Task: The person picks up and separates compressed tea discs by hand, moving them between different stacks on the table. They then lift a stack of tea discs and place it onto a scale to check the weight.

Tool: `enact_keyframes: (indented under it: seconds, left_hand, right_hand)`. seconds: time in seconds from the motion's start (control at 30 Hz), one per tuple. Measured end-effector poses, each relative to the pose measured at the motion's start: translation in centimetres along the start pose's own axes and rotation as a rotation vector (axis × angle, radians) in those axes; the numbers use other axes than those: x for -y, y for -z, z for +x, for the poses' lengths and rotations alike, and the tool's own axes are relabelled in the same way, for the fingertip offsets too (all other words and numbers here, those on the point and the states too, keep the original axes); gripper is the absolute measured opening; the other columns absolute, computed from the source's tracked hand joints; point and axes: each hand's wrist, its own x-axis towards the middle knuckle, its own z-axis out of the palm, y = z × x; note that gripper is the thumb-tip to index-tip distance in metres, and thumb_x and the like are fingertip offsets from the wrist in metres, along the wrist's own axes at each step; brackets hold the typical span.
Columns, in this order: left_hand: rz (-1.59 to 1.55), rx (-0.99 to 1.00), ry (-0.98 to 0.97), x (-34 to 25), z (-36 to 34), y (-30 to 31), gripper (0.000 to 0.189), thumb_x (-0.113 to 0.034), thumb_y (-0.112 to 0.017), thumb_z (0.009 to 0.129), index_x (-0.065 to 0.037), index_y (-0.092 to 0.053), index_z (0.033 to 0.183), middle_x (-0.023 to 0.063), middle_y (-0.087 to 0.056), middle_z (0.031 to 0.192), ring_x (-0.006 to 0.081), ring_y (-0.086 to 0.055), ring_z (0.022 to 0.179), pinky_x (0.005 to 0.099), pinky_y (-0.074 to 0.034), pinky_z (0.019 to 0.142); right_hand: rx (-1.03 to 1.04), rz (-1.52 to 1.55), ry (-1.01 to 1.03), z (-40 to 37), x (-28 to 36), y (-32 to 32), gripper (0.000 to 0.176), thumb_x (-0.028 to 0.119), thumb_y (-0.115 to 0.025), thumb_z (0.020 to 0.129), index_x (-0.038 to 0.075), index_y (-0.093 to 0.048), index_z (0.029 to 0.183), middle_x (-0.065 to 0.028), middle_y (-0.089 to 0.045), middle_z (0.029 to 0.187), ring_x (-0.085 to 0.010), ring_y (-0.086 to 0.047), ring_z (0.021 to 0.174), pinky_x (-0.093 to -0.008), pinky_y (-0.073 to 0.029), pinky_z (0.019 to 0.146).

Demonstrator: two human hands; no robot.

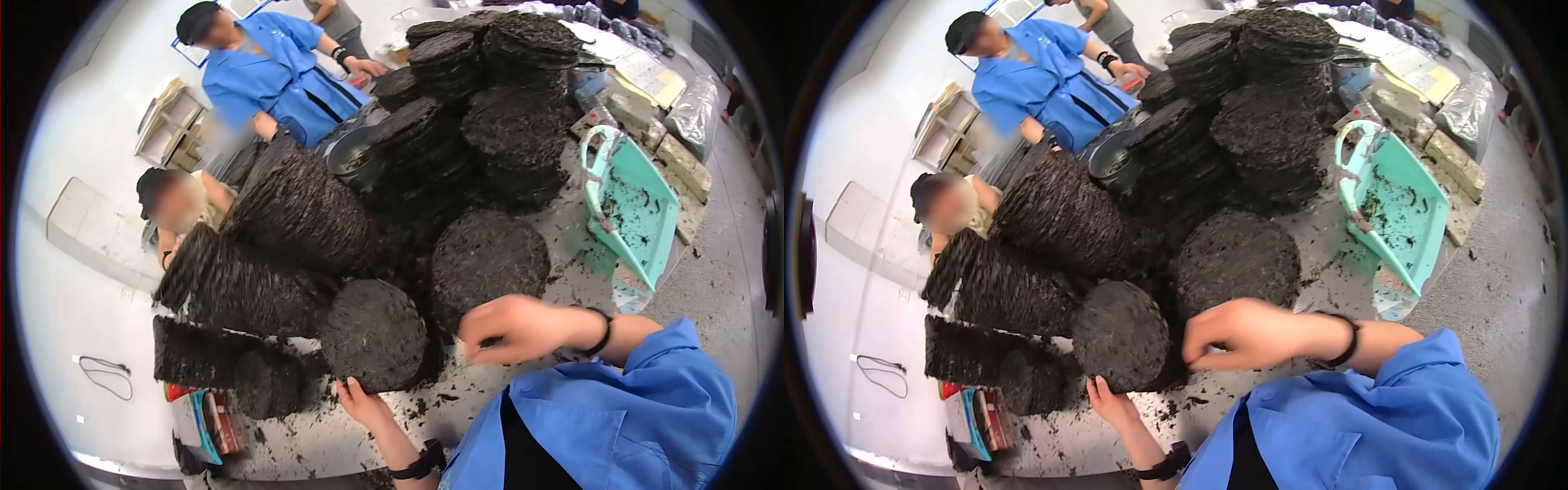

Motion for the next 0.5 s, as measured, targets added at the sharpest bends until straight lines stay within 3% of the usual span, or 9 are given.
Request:
enact_keyframes:
  seconds: [0.03, 0.1, 0.13, 0.17, 0.23, 0.33, 0.37, 0.4, 0.5]
  left_hand:
    - [0.155, 0.042, 0.011, 0.5, 0.7, 0.8, 0.042, -0.01, -0.052, 0.097, 0.004, -0.04, 0.136, 0.0151, -0.054, 0.126, 0.0257, -0.055, 0.11, 0.0383, -0.045, 0.097]
    - [0.309, 0.083, 0.023, 1.0, 1.0, 0.5, 0.044, -0.011, -0.052, 0.097, 0.004, -0.039, 0.137, 0.0165, -0.053, 0.128, 0.0279, -0.053, 0.114, 0.0403, -0.043, 0.1]
    - [0.725, 0.072, -0.297, 0.6, 0.8, -0.5, 0.047, -0.011, -0.055, 0.095, 0.003, -0.04, 0.137, 0.0171, -0.049, 0.132, 0.0283, -0.049, 0.119, 0.0413, -0.041, 0.102]
    - [1.138, 0.056, -0.627, 0.1, 0.6, -1.6, 0.049, -0.011, -0.057, 0.094, 0.002, -0.04, 0.138, 0.0178, -0.046, 0.136, 0.0286, -0.046, 0.125, 0.0424, -0.038, 0.105]
    - [0.949, 0.249, -0.677, -0.8, -0.4, -4.9, 0.048, -0.006, -0.059, 0.088, 0.001, -0.045, 0.133, 0.0177, -0.049, 0.131, 0.0316, -0.048, 0.122, 0.0414, -0.036, 0.106]
    - [0.9, 0.748, -0.716, -1.0, -4.0, -11.3, 0.036, -0.008, -0.064, 0.083, 0.001, -0.06, 0.118, 0.017, -0.061, 0.119, 0.0305, -0.057, 0.114, 0.0389, -0.041, 0.102]
    - [0.876, 0.913, -0.732, -0.4, -5.6, -13.3, 0.044, -0.015, -0.069, 0.082, 0.0, -0.059, 0.122, 0.0192, -0.059, 0.125, 0.0333, -0.054, 0.121, 0.0429, -0.04, 0.104]
    - [0.972, 1.091, -0.866, 0.2, -6.7, -14.9, 0.056, -0.029, -0.071, 0.083, 0.001, -0.055, 0.129, 0.0207, -0.054, 0.133, 0.0345, -0.047, 0.13, 0.0479, -0.034, 0.109]
    - [1.163, 1.242, -0.841, 3.2, -8.9, -17.8, 0.081, -0.05, -0.064, 0.085, 0.003, -0.039, 0.142, 0.0202, -0.038, 0.148, 0.0321, -0.031, 0.142, 0.0524, -0.024, 0.114]
  right_hand:
    - [0.015, 0.123, -0.111, -2.4, 0.8, 3.2, 0.007, 0.011, -0.07, 0.086, 0.004, -0.067, 0.087, -0.0055, -0.067, 0.089, -0.0184, -0.065, 0.08, -0.0329, -0.051, 0.069]
    - [-0.279, 0.294, -0.336, -9.1, 1.5, 9.2, 0.006, 0.005, -0.072, 0.083, 0.001, -0.068, 0.08, -0.007, -0.067, 0.077, -0.0158, -0.064, 0.07, -0.0273, -0.05, 0.063]
    - [-0.479, 0.351, -0.182, -12.5, 0.3, 11.9, 0.003, -0.001, -0.068, 0.082, 0.0, -0.067, 0.084, -0.0076, -0.067, 0.075, -0.0166, -0.064, 0.068, -0.0257, -0.05, 0.062]
    - [-0.59, 0.264, -0.283, -17.1, -0.6, 15.5, 0.013, -0.004, -0.063, 0.082, 0.0, -0.066, 0.094, -0.0095, -0.068, 0.083, -0.0164, -0.066, 0.077, -0.0264, -0.052, 0.067]
    - [-0.78, -1.312, -0.641, -20.7, -0.7, 16.7, 0.023, -0.005, -0.06, 0.082, 0.001, -0.064, 0.104, -0.0101, -0.068, 0.096, -0.0157, -0.065, 0.089, -0.0274, -0.052, 0.076]
    - [-0.902, -0.901, -0.585, -18.7, 0.1, 14.4, 0.03, -0.003, -0.06, 0.082, 0.001, -0.062, 0.111, -0.0087, -0.065, 0.108, -0.0166, -0.062, 0.102, -0.0308, -0.05, 0.088]
    - [-0.943, -0.099, -0.458, -18.4, -1.6, 13.6, 0.031, 0.001, -0.062, 0.085, 0.0, -0.061, 0.116, -0.0073, -0.065, 0.108, -0.0185, -0.06, 0.105, -0.0334, -0.048, 0.095]
    - [-0.843, 0.124, -0.44, -17.4, -3.4, 12.3, 0.035, 0.01, -0.061, 0.091, -0.001, -0.057, 0.125, -0.0083, -0.062, 0.116, -0.02, -0.057, 0.111, -0.0339, -0.045, 0.098]
    - [-0.552, -0.261, -0.664, -11.2, -7.5, 7.8, 0.05, 0.025, -0.057, 0.096, -0.003, -0.046, 0.135, -0.0183, -0.053, 0.132, -0.0269, -0.051, 0.123, -0.0372, -0.04, 0.104]
